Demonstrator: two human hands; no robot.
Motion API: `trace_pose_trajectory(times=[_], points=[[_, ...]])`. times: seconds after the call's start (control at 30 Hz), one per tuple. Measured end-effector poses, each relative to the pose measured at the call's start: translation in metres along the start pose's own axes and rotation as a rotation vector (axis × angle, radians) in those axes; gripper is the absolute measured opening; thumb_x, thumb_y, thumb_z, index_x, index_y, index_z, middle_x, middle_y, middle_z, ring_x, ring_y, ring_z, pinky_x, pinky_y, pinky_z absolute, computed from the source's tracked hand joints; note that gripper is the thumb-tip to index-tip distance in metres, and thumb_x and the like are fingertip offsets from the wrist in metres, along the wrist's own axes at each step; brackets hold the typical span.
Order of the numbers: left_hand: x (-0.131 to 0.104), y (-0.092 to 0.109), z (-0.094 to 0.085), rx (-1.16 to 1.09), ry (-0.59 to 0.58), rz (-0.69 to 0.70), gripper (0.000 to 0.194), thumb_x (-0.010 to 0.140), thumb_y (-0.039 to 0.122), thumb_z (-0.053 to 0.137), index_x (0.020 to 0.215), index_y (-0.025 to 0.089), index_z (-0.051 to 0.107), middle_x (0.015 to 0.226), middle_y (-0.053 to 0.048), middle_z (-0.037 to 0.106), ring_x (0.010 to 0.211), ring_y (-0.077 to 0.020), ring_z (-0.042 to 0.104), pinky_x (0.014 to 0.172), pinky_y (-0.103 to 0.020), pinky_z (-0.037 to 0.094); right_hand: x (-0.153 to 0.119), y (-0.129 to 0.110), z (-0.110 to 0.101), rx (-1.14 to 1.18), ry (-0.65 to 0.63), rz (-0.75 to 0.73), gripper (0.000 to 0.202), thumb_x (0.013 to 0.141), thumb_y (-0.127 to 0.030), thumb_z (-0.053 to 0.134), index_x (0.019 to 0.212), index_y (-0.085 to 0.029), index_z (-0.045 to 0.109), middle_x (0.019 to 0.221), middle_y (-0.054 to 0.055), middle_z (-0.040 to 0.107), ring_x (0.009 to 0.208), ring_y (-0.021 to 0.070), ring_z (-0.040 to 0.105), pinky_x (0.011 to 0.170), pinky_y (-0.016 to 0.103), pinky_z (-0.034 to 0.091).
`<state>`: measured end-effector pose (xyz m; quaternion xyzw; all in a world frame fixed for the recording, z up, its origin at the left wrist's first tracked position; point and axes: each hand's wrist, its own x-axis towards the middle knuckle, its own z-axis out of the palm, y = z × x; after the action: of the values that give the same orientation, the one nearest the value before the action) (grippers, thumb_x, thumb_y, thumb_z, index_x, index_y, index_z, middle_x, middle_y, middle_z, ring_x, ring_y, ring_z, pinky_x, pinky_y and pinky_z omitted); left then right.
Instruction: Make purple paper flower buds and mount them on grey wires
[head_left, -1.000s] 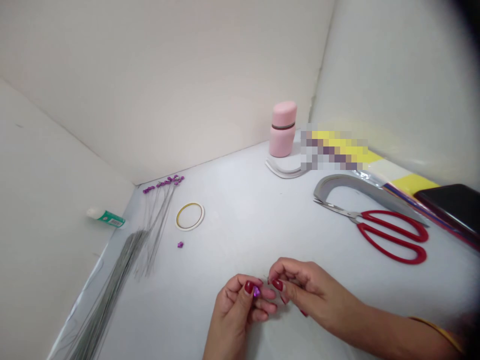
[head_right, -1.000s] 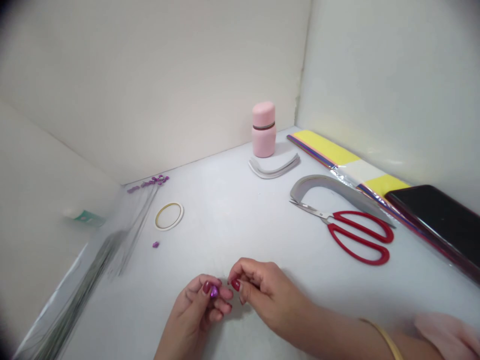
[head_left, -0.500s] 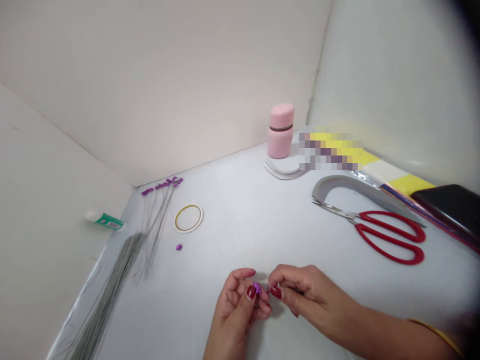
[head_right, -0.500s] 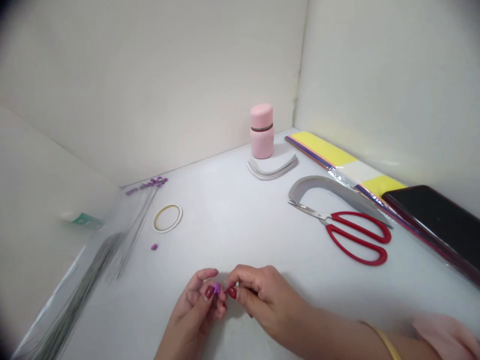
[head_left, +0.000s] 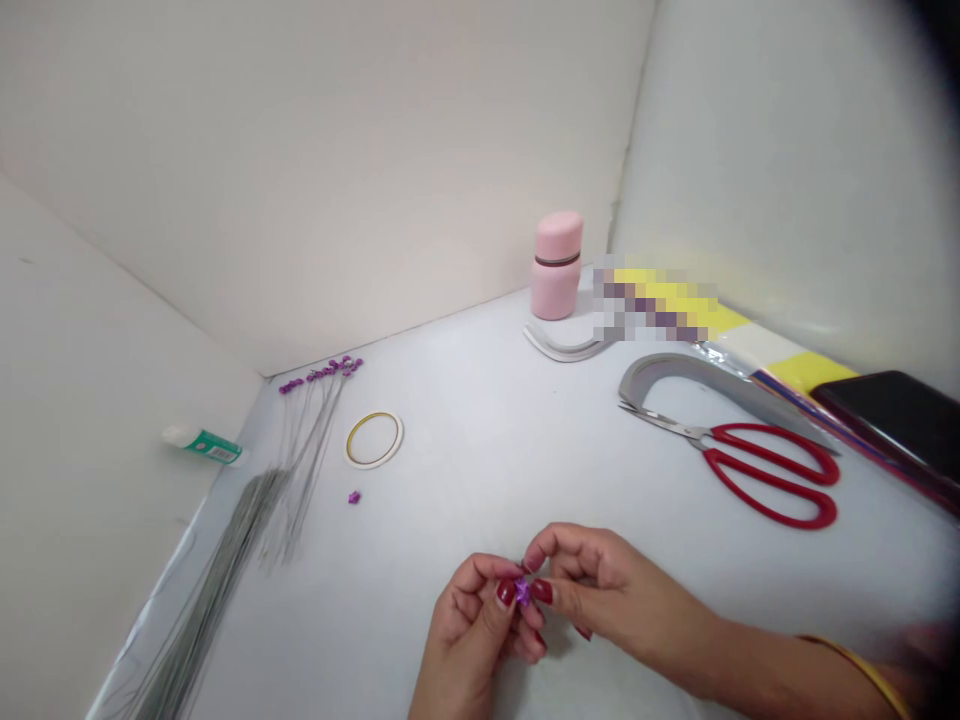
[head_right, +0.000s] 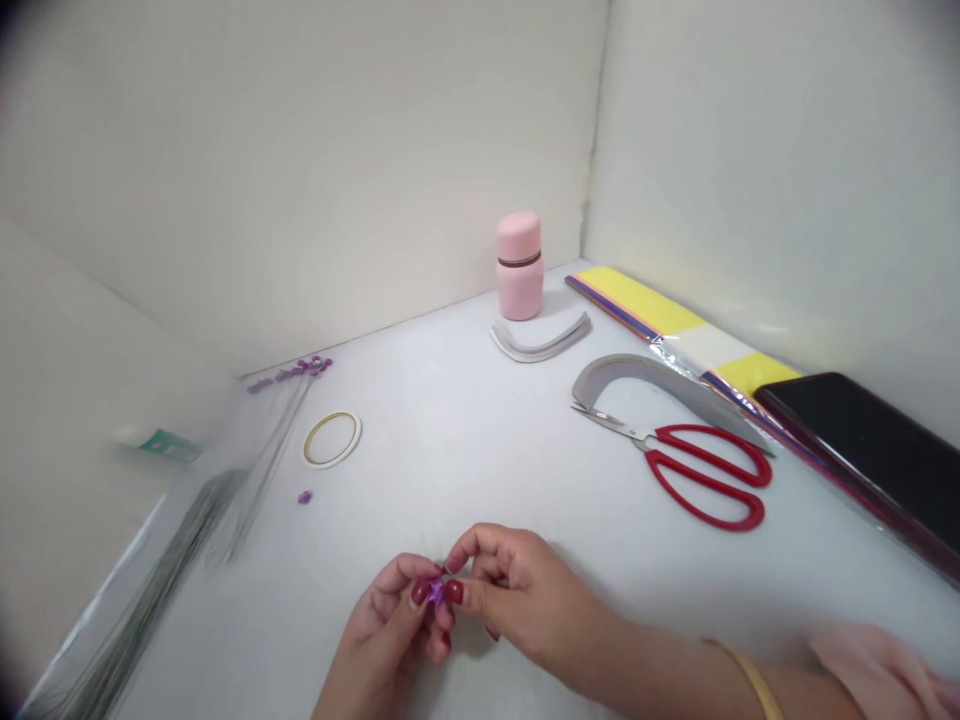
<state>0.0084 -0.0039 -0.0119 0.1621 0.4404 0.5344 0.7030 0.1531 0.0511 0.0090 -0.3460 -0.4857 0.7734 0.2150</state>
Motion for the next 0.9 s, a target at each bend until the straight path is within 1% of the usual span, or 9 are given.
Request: trace_pose_trajectory(times=[0.17,0.3,0.37,0.5,0.6,0.7,0.8,0.83,0.9], points=[[0.0,-0.003,0.003,0.052,0.028,-0.018,0.026,0.064,0.036,0.075,0.068,0.013,0.063,0.051,-0.001,0.067,0.039,-0.006,0.058,0.041,-0.013,0.04,0.001,0.003,0.001,0.06,0.04,0.084,0.031,0.07,-0.042,0.066,0.072,-0.014,0.055,0.058,-0.002,0.057,0.05,0.0077,0.045,0.047,0.019,0.03],[-0.002,-0.003,0.004,0.146,0.06,0.025,0.028,0.065,0.04,0.072,0.074,0.014,0.067,0.055,-0.003,0.069,0.044,-0.0088,0.06,0.045,-0.016,0.044,0.002,0.003,0.0,0.096,0.062,0.147,0.034,0.069,-0.046,0.066,0.07,-0.014,0.053,0.053,-0.003,0.055,0.043,0.0048,0.037,0.041,0.017,0.022],[-0.003,-0.003,0.003,0.276,0.094,0.124,0.026,0.066,0.039,0.072,0.076,0.015,0.069,0.059,-0.003,0.069,0.049,-0.0102,0.06,0.049,-0.018,0.046,0.002,0.003,0.0,0.105,0.067,0.165,0.034,0.07,-0.046,0.065,0.071,-0.014,0.052,0.055,-0.003,0.056,0.042,0.0042,0.035,0.04,0.017,0.019],[-0.007,-0.005,0.001,0.673,0.157,0.403,0.015,0.075,0.031,0.063,0.079,0.02,0.071,0.066,-0.003,0.069,0.056,-0.0134,0.061,0.056,-0.021,0.046,0.002,0.002,0.001,0.073,0.094,0.147,0.03,0.071,-0.042,0.065,0.07,-0.015,0.052,0.054,-0.005,0.053,0.041,0.0035,0.033,0.04,0.017,0.019],[-0.007,-0.008,0.0,0.852,0.174,0.535,0.013,0.079,0.023,0.057,0.079,0.023,0.07,0.064,-0.002,0.068,0.057,-0.0137,0.06,0.057,-0.02,0.044,0.003,0.002,0.003,0.048,0.114,0.121,0.029,0.07,-0.04,0.065,0.067,-0.014,0.051,0.057,-0.004,0.055,0.043,0.0037,0.035,0.04,0.017,0.021],[-0.005,-0.01,-0.001,0.869,0.173,0.534,0.013,0.08,0.023,0.055,0.078,0.023,0.068,0.063,-0.001,0.066,0.057,-0.0139,0.06,0.056,-0.02,0.044,0.002,0.002,0.005,0.029,0.138,0.12,0.028,0.071,-0.037,0.065,0.065,-0.015,0.05,0.054,-0.005,0.052,0.043,0.0036,0.034,0.04,0.017,0.02],[-0.004,-0.013,-0.003,0.775,0.137,0.476,0.013,0.081,0.027,0.055,0.083,0.022,0.067,0.066,-0.002,0.067,0.058,-0.0147,0.061,0.056,-0.021,0.046,0.0,0.003,0.005,0.049,0.138,0.164,0.026,0.075,-0.037,0.061,0.067,-0.015,0.049,0.046,-0.008,0.045,0.039,0.0032,0.028,0.038,0.017,0.016],[-0.004,-0.013,-0.003,0.741,0.14,0.485,0.014,0.079,0.026,0.056,0.089,0.022,0.066,0.07,-0.003,0.068,0.059,-0.0152,0.062,0.057,-0.021,0.048,0.0,0.004,0.004,0.061,0.136,0.17,0.026,0.075,-0.038,0.06,0.068,-0.016,0.049,0.045,-0.009,0.044,0.039,0.0032,0.027,0.038,0.017,0.016],[-0.004,-0.014,-0.003,0.738,0.171,0.566,0.018,0.076,0.022,0.061,0.093,0.022,0.065,0.076,-0.004,0.069,0.063,-0.016,0.063,0.059,-0.022,0.049,-0.001,0.006,0.004,0.072,0.141,0.173,0.026,0.076,-0.038,0.06,0.07,-0.016,0.049,0.044,-0.009,0.042,0.039,0.0033,0.027,0.038,0.017,0.015]])
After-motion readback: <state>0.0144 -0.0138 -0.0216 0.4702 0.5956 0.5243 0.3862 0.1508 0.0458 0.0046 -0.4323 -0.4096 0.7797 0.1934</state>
